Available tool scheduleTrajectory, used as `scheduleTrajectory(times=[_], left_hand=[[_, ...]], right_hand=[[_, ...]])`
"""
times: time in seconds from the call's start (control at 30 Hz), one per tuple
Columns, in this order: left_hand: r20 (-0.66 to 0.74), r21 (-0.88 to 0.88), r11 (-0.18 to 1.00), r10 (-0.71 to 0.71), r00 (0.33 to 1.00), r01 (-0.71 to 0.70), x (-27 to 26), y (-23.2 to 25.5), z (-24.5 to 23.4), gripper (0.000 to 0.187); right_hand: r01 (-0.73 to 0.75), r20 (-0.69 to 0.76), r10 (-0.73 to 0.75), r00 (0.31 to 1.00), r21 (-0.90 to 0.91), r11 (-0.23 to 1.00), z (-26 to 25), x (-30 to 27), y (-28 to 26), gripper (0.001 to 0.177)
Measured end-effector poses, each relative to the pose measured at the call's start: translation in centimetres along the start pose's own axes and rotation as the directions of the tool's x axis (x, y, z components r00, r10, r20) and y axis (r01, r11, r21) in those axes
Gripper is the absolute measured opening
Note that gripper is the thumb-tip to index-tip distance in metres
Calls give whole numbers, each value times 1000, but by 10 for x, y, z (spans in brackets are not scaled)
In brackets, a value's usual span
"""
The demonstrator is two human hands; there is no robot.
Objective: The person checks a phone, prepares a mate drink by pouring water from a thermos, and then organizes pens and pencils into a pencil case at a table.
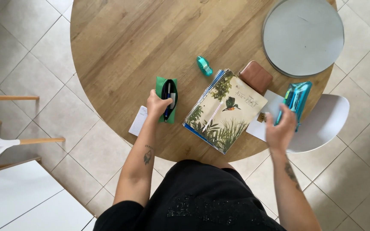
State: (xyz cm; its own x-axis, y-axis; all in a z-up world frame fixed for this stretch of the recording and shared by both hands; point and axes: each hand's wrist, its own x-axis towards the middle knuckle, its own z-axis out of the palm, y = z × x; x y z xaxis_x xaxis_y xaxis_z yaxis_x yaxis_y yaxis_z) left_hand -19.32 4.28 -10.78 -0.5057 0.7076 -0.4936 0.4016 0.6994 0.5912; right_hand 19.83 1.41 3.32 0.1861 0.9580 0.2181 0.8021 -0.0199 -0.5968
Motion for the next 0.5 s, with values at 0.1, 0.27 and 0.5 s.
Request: scheduleTrajectory(times=[0.1,0.27,0.5], left_hand=[[88,-206,977,72,993,-53,-49,39,-28,62],[200,-291,951,170,965,-107,-118,85,-31,62],[272,-411,902,262,926,-134,-145,100,-9,62]], right_hand=[[-168,316,89,944,231,958,25,-18,-47,25],[-463,587,216,780,310,830,57,-33,-114,45],[-559,566,262,782,450,697,68,-34,-88,22]])
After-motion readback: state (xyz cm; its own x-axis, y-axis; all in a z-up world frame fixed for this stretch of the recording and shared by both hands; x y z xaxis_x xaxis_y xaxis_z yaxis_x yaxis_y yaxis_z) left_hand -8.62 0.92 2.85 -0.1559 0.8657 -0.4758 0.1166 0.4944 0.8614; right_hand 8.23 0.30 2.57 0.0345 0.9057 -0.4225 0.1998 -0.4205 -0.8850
